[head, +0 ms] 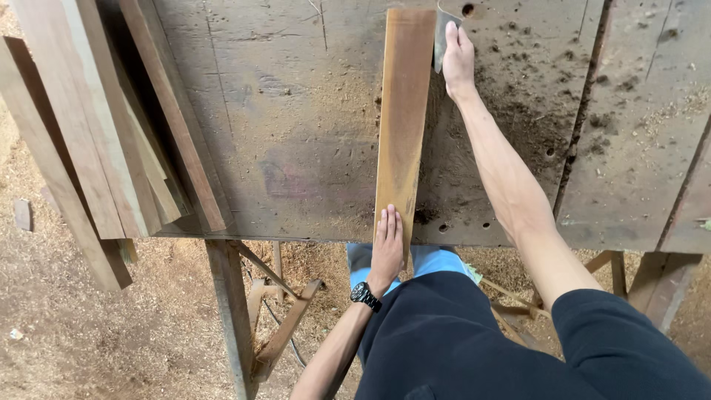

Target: The person sands the surface and edges of several wood boards by hand using a piece of sandpaper on a workbench.

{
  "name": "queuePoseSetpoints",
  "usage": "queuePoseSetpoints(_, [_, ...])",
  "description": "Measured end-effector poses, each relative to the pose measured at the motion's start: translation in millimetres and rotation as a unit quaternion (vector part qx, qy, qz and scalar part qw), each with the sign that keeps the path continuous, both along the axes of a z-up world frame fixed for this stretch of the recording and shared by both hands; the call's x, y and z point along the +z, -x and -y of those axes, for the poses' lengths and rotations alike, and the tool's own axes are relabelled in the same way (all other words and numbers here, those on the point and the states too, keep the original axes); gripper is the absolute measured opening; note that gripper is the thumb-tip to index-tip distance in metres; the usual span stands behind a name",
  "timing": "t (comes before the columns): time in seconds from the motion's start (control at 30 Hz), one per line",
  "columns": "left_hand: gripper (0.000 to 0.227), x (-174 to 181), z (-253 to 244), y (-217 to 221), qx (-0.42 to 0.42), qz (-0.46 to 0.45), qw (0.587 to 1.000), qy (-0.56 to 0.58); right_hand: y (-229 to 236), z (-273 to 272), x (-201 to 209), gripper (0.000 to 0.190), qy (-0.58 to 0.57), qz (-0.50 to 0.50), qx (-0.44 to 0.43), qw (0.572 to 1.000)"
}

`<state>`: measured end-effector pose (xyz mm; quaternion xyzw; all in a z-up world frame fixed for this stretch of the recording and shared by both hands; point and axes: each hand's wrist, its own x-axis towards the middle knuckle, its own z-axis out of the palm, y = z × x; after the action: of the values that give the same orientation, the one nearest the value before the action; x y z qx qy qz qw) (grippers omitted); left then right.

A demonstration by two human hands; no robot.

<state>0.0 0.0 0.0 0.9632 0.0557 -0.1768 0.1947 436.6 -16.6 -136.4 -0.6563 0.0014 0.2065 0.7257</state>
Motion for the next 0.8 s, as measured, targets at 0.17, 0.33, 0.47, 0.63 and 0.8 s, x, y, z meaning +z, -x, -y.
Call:
queuePoseSetpoints(0.17, [0.088, 10, -5, -5, 0.037, 0.021, 0.996, 0.073, -45, -22, -38, 0.047, -0.001, 0.046, -0.029, 0.999])
queuePoseSetpoints(0.33, [0.086, 11, -3, -6, 0.029, 0.019, 0.998, 0.046, 2, -2, -5, 0.047, 0.075, 0.059, -0.008, 0.995])
queuePoseSetpoints(0.47, [0.079, 2, 0, -4, 0.024, 0.038, 0.999, 0.02, 5, -18, 38, 0.046, 0.215, 0.172, 0.069, 0.959])
queuePoseSetpoints(0.63, [0.076, -2, 1, 3, 0.034, 0.034, 0.998, 0.036, -29, -56, 50, 0.039, 0.42, 0.314, 0.174, 0.834])
queuePoseSetpoints(0.8, [0.074, 15, -3, -5, 0.068, 0.047, 0.99, 0.113, 17, -43, 61, 0.041, 0.36, 0.337, 0.234, 0.838])
